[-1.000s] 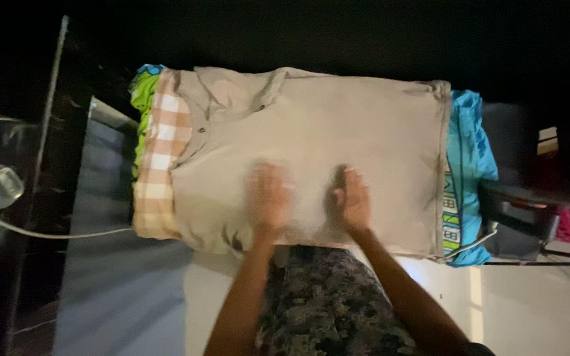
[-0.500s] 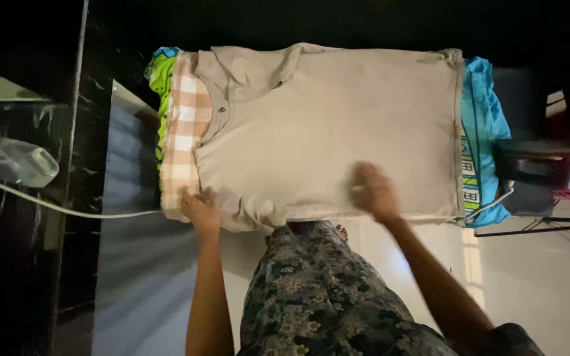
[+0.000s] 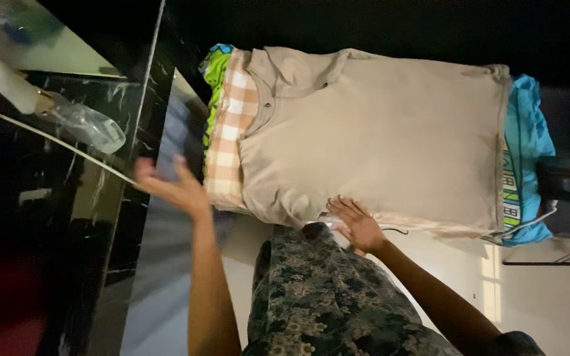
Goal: The person irons a beige t-shirt and a black t-shirt on an ironing board. They smooth the fabric, spray it with water, and use an iron to remove wrinkles, flipping the garments to treat both sides.
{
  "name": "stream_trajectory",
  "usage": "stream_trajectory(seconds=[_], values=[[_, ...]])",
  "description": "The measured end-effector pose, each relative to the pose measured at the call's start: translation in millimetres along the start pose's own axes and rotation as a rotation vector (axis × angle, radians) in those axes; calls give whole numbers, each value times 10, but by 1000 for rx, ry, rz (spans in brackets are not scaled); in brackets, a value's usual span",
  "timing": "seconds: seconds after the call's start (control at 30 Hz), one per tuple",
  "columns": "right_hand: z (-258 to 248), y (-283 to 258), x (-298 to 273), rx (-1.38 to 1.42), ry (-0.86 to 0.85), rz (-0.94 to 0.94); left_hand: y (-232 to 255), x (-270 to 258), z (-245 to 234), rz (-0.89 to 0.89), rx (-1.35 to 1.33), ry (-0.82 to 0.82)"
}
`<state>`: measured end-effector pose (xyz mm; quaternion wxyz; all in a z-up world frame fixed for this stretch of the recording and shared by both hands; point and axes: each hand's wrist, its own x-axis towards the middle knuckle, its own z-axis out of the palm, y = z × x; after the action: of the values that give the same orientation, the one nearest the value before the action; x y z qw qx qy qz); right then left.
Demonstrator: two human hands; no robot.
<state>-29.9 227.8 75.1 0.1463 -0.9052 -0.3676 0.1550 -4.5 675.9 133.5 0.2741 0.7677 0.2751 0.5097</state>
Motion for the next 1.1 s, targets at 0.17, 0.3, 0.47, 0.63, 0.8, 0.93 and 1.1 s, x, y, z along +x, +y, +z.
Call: stream_trajectory(seconds=[0.17,0.3,0.47,0.63,0.8,0.93,1.1], values=[[262,310,176,170,178,407,-182,1505,-52,-8,-184,104],[261,806,-59,88,344,548,-804,2219,73,33,-426,-157],[197,1485,-920,11,302,823,-384,2207,166,-216,-220,-327],[130,1828,-1715,44,352,1180,791,1366,124,-242,-115,-681],[189,1846,-1795,-41,642,1059,1625,-328,526,-95,-142,-973],[127,1479,-1669,8,849,835,2194,-1658,793,-384,-321,-1159],[-151,985,-1698,165,960,737,2851,-2632,744,-228,-372,-1213]])
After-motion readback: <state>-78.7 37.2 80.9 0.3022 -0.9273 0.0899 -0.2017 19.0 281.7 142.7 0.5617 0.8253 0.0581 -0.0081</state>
